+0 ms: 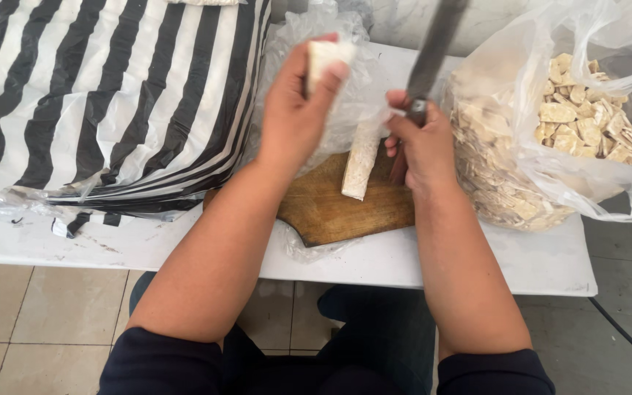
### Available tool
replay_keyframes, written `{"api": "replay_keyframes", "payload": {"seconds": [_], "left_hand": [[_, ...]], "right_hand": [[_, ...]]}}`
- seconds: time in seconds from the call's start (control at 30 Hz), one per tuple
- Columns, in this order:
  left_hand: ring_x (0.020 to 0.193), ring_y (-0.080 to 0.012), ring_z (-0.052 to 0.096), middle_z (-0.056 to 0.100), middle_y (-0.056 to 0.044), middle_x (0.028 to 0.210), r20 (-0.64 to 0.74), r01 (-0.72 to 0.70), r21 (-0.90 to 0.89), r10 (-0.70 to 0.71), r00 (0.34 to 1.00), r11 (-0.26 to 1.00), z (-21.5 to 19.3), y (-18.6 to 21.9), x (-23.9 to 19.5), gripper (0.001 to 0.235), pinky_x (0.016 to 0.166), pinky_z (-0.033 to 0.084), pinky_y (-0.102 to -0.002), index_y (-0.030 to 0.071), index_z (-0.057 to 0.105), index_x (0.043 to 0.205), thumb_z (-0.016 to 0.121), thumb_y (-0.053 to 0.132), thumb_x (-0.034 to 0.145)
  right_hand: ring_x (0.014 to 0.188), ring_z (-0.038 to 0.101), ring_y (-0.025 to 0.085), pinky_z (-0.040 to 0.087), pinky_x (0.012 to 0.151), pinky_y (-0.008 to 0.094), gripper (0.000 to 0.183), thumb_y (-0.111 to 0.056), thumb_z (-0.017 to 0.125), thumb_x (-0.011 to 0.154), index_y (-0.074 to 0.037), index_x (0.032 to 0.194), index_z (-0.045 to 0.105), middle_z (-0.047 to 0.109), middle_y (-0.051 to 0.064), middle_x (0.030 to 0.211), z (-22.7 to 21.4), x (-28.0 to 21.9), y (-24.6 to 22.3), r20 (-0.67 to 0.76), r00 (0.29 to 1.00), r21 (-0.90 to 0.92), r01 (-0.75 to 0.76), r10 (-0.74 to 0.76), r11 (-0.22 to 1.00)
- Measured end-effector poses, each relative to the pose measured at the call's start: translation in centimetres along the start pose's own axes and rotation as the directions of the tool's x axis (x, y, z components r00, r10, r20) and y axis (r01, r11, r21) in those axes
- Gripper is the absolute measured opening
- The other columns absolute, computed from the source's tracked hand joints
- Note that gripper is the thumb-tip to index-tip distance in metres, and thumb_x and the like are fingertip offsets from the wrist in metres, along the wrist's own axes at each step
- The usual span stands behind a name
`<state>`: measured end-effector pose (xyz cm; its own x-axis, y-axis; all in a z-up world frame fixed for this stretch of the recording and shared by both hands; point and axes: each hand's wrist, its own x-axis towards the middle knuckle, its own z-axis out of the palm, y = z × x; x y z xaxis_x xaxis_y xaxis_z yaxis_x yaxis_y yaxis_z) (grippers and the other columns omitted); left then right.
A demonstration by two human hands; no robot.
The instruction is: The person slices a white frozen block into thin pieces on a wooden cutting board using a knife. The slices are then transferred into a clear plastic bag. The person repeats the slicing process with another block.
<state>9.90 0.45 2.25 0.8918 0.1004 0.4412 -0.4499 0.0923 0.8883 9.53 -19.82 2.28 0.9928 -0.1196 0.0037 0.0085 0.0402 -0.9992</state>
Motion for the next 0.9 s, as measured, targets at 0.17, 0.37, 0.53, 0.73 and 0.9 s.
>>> {"api": "replay_keyframes", "payload": {"seconds": [0.17,0.37,0.53,0.73,0.9], "left_hand": [[0.088,-0.0214,0.074,0.071,-0.008,0.097,0.198,-0.072,0.344,0.003,0.98,0.936,1.4,0.3,-0.9,0.067,0.075,0.061,-0.032,0.008,0.045,0.135,0.088,0.023,0.085],[0.09,-0.0284,0.076,0.071,-0.012,0.096,0.298,-0.143,0.322,0.043,0.954,0.936,1.2,0.2,-1.4,0.069,0.078,0.061,-0.038,0.009,0.043,0.132,0.088,0.018,0.081],[0.094,-0.0392,0.071,0.069,-0.016,0.103,0.313,-0.144,0.526,-0.033,0.949,0.838,0.7,-0.3,-1.0,0.065,0.079,0.057,-0.045,0.008,0.04,0.124,0.083,0.007,0.075],[0.091,-0.0416,0.066,0.055,-0.02,0.113,0.159,-0.066,0.692,-0.062,0.985,0.718,-0.6,-0.8,-0.1,0.045,0.077,0.054,-0.048,0.005,0.046,0.113,0.064,-0.014,0.076],[0.11,-0.0337,0.056,0.055,-0.013,0.109,0.052,-0.082,0.835,0.069,0.996,0.543,-1.7,-1.6,0.4,0.02,0.089,0.052,-0.042,0.008,0.063,0.087,0.062,-0.011,0.08]], "right_hand": [[0.058,0.058,0.009,0.046,0.047,0.023,0.039,-0.016,0.078,0.09,0.0,0.124,0.069,0.072,0.003,0.094,-0.1,-1.5,-1.0,0.175,0.977,0.183,0.088,-0.121,0.979],[0.053,0.058,0.01,0.046,0.044,0.024,0.041,-0.027,0.085,0.089,-0.003,0.116,0.066,0.065,0.002,0.076,-0.1,-1.2,-0.1,0.204,0.977,0.122,0.043,-0.067,0.992],[0.049,0.057,0.012,0.044,0.039,0.026,0.038,-0.028,0.085,0.087,-0.01,0.11,0.059,0.063,0.002,0.073,-0.7,-0.3,0.2,0.049,0.991,0.223,0.108,-0.122,0.969],[0.056,0.058,0.014,0.047,0.044,0.028,0.039,-0.027,0.087,0.092,-0.009,0.109,0.057,0.06,0.001,0.08,-2.0,-0.1,-0.6,-0.07,0.977,0.393,0.211,-0.199,0.895],[0.056,0.057,0.014,0.046,0.046,0.029,0.04,-0.027,0.085,0.094,-0.009,0.113,0.055,0.058,0.001,0.083,-3.0,0.0,-1.5,-0.16,0.959,0.373,0.278,-0.234,0.885]]}}
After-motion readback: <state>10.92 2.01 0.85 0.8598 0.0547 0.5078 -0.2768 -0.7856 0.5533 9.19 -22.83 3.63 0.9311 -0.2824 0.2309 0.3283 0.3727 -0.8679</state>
